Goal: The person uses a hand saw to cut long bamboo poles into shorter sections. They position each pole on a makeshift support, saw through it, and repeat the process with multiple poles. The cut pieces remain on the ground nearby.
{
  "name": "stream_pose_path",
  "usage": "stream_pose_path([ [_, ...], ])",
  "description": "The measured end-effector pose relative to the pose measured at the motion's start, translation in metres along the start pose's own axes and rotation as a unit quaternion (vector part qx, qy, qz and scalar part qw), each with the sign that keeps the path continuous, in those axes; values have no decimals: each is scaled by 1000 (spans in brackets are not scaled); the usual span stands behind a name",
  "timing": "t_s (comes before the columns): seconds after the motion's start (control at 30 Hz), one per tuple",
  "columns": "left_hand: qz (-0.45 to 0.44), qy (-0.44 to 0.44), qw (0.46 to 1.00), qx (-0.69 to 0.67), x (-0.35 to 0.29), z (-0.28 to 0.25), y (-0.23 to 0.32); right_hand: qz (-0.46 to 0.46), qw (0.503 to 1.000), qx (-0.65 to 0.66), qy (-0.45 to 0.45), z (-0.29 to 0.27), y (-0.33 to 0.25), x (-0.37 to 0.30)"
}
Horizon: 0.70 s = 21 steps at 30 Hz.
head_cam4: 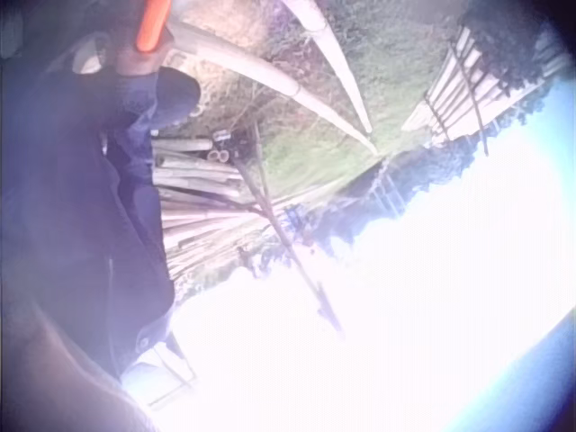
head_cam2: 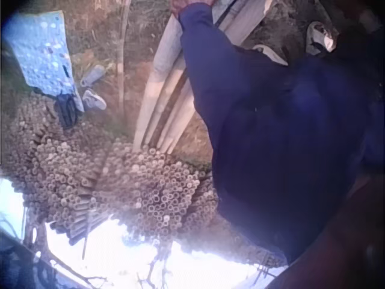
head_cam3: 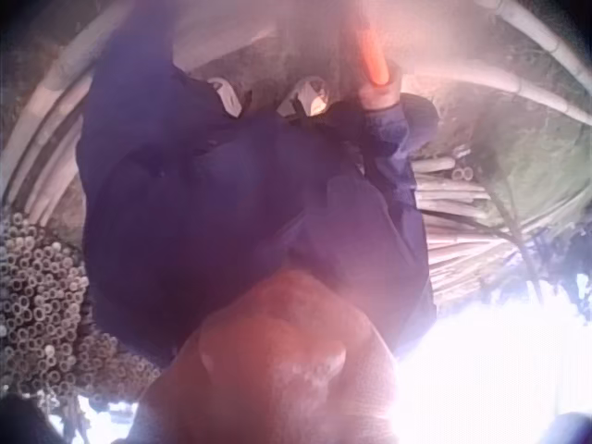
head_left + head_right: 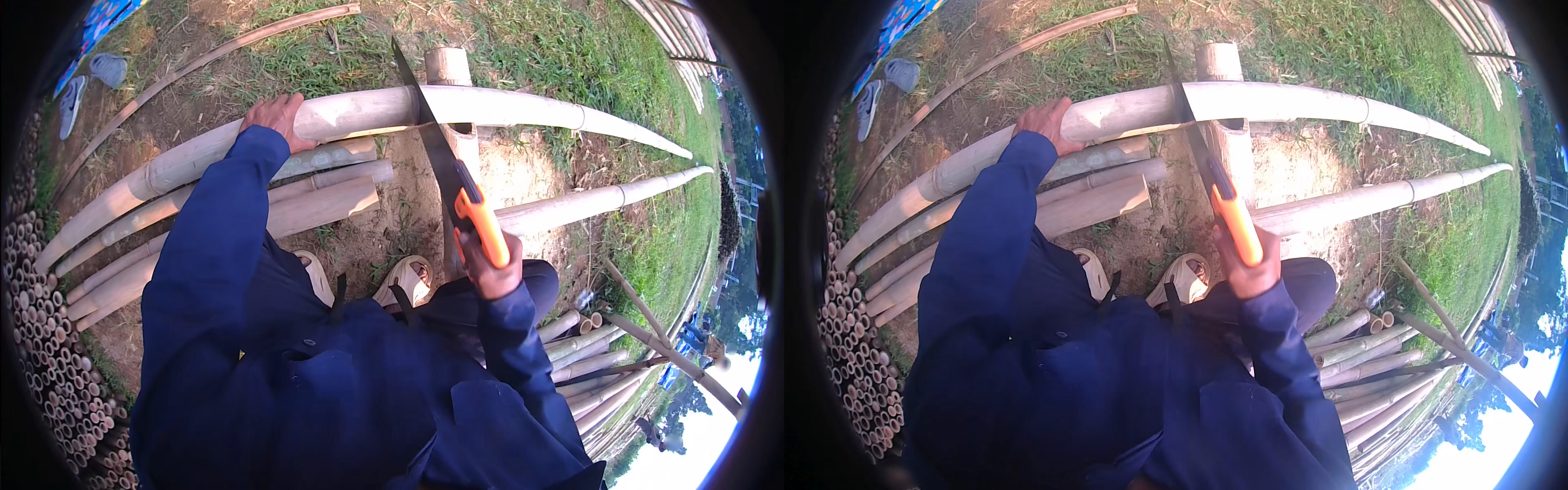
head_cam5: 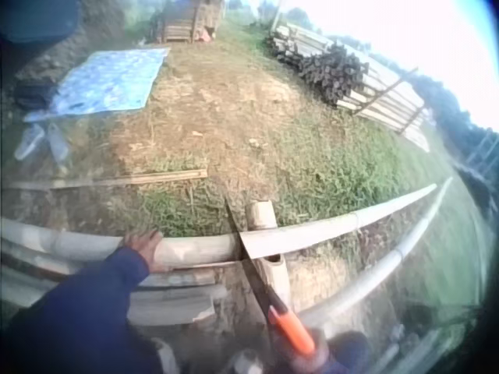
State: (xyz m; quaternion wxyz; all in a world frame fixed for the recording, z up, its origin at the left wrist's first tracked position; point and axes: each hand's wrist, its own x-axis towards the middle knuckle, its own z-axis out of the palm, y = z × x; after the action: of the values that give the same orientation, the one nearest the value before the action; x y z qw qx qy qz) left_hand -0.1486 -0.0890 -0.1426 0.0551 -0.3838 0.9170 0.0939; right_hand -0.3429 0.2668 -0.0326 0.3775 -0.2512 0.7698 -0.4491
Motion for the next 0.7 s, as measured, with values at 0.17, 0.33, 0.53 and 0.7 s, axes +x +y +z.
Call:
stream_pose_path([
  [0.17,3,-18,1000,1,5,-15,7,-53,998,36,14,40,17,92],
  [0.33,-24,-1,1000,-6,-6,-2,-5,1,1000,-4,19,6,38,-59],
  [0.53,0,-34,999,-10,1,-3,-2,-3,999,15,34,9,16,-19],
  [0.7,-8,-14,1000,2,7,-18,4,-65,997,25,46,54,20,105],
])
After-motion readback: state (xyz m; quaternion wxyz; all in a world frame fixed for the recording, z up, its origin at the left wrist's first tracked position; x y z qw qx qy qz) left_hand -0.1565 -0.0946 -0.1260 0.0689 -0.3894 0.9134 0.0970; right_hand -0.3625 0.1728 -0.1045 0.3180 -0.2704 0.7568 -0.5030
